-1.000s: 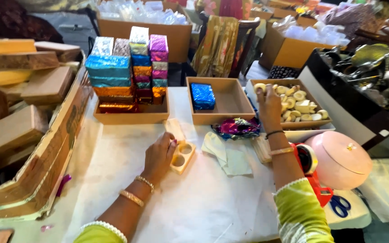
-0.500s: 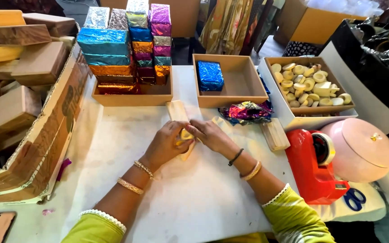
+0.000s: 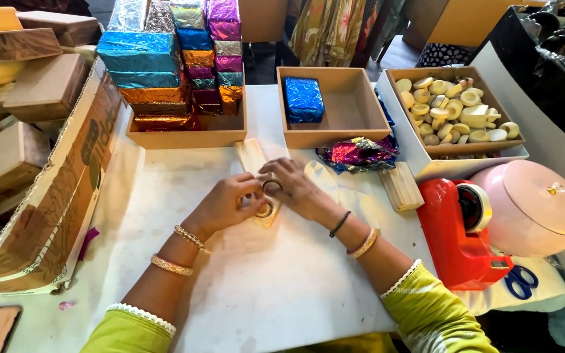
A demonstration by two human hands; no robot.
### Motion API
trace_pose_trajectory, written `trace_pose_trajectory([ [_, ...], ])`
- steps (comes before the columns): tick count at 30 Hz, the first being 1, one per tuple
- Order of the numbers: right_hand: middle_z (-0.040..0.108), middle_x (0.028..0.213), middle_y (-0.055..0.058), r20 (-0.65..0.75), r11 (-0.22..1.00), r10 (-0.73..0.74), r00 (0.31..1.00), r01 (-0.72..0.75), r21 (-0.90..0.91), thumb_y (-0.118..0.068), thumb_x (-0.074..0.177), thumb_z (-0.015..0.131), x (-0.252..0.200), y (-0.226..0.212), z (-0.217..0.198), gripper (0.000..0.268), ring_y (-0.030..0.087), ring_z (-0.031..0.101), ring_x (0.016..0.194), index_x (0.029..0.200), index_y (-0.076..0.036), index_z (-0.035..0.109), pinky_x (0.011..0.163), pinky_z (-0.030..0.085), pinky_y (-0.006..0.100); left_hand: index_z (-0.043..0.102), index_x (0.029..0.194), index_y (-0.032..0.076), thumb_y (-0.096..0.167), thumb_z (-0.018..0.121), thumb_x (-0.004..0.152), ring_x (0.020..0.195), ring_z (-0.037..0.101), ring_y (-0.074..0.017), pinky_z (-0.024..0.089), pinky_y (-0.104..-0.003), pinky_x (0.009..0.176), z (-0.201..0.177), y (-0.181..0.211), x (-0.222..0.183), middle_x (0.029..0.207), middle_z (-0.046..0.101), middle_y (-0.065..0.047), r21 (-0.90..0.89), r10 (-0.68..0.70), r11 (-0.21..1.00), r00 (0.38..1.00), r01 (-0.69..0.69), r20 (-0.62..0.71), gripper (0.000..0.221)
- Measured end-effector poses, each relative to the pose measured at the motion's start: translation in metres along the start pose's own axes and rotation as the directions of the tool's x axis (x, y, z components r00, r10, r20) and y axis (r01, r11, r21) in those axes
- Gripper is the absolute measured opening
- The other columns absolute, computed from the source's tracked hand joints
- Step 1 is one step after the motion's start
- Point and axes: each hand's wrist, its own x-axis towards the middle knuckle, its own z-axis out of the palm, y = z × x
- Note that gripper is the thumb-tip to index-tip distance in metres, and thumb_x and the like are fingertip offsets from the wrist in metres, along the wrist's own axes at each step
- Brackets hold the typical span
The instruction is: The recorder is wrapping rectangular soaps in foil and paper packaging.
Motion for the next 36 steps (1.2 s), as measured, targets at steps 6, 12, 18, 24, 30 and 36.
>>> trace_pose_trajectory([
  [6, 0.064, 0.1, 0.009, 0.001, 0.986, 0.168, 0.986, -0.168, 0.014, -0.022, 0.098, 0.068, -0.008, 0.028, 0.004, 0.014, 0.028, 0.061, 0.102, 0.1, -0.007, 0.067, 0.088, 0.051, 0.04, 0.066, 0.101, 0.005, 0.021, 0.07, 0.097, 0.079, 0.066, -0.0162, 0.056, -0.03, 0.073, 0.014, -0.022, 0.003, 0.095, 0.066, -0.005, -0.032, -0.431, 0.896, 0.849, 0.443, -0.306, 0.017],
  [12, 0.063, 0.1, 0.008, 0.07, 0.911, 0.391, 0.918, -0.396, 0.111, -0.033, 0.095, 0.072, -0.008, 0.035, 0.014, 0.032, 0.022, 0.064, 0.094, 0.107, -0.007, 0.059, 0.083, 0.052, 0.036, 0.045, 0.143, 0.006, 0.026, 0.071, 0.095, 0.112, 0.061, -0.0216, 0.054, -0.035, 0.094, 0.049, -0.068, 0.004, 0.134, 0.052, -0.015, -0.374, -0.459, 0.868, 0.813, 0.325, -0.358, 0.058],
  [18, 0.056, 0.113, 0.005, 0.143, 0.845, 0.429, 0.892, -0.452, 0.285, -0.032, 0.075, 0.089, -0.007, 0.043, 0.014, 0.066, 0.019, 0.06, 0.097, 0.123, -0.011, 0.049, 0.081, 0.056, 0.034, 0.042, 0.15, 0.009, 0.027, 0.072, 0.09, 0.12, 0.059, -0.0216, 0.052, -0.036, 0.101, 0.048, -0.066, 0.004, 0.141, 0.05, -0.011, -0.637, -0.467, 0.738, 0.851, 0.224, -0.241, 0.07],
  [24, 0.055, 0.122, 0.008, 0.21, 0.836, 0.432, 0.877, -0.477, 0.273, -0.03, 0.067, 0.093, -0.004, 0.038, 0.005, 0.096, 0.018, 0.058, 0.098, 0.147, -0.017, 0.042, 0.083, 0.056, 0.033, 0.067, 0.126, 0.004, 0.025, 0.075, 0.088, 0.102, 0.073, -0.0164, 0.062, -0.029, 0.088, 0.043, -0.064, -0.001, 0.133, 0.052, -0.009, -0.538, -0.423, 0.788, 0.898, 0.299, -0.12, 0.044],
  [30, 0.068, 0.112, 0.007, 0.152, 0.772, 0.577, 0.802, -0.597, 0.218, -0.035, 0.088, 0.078, -0.005, 0.054, 0.008, 0.075, 0.015, 0.066, 0.09, 0.151, -0.014, 0.041, 0.079, 0.056, 0.029, 0.066, 0.125, 0.008, 0.037, 0.079, 0.086, 0.101, 0.075, -0.0211, 0.063, -0.032, 0.087, 0.016, -0.003, 0.007, 0.133, 0.06, -0.008, -0.231, -0.466, 0.856, 0.884, 0.463, 0.047, 0.051],
  [36, 0.062, 0.117, 0.01, -0.028, 0.836, 0.479, 0.877, -0.446, 0.321, -0.019, 0.094, 0.073, -0.014, 0.074, 0.026, 0.063, 0.014, 0.061, 0.095, 0.149, -0.011, 0.042, 0.085, 0.056, 0.029, 0.031, 0.148, 0.018, 0.033, 0.098, 0.067, 0.138, 0.034, -0.0449, 0.039, -0.052, 0.109, 0.027, 0.008, 0.002, 0.147, 0.035, -0.024, 0.125, -0.146, 0.983, 0.986, 0.135, 0.086, 0.106],
])
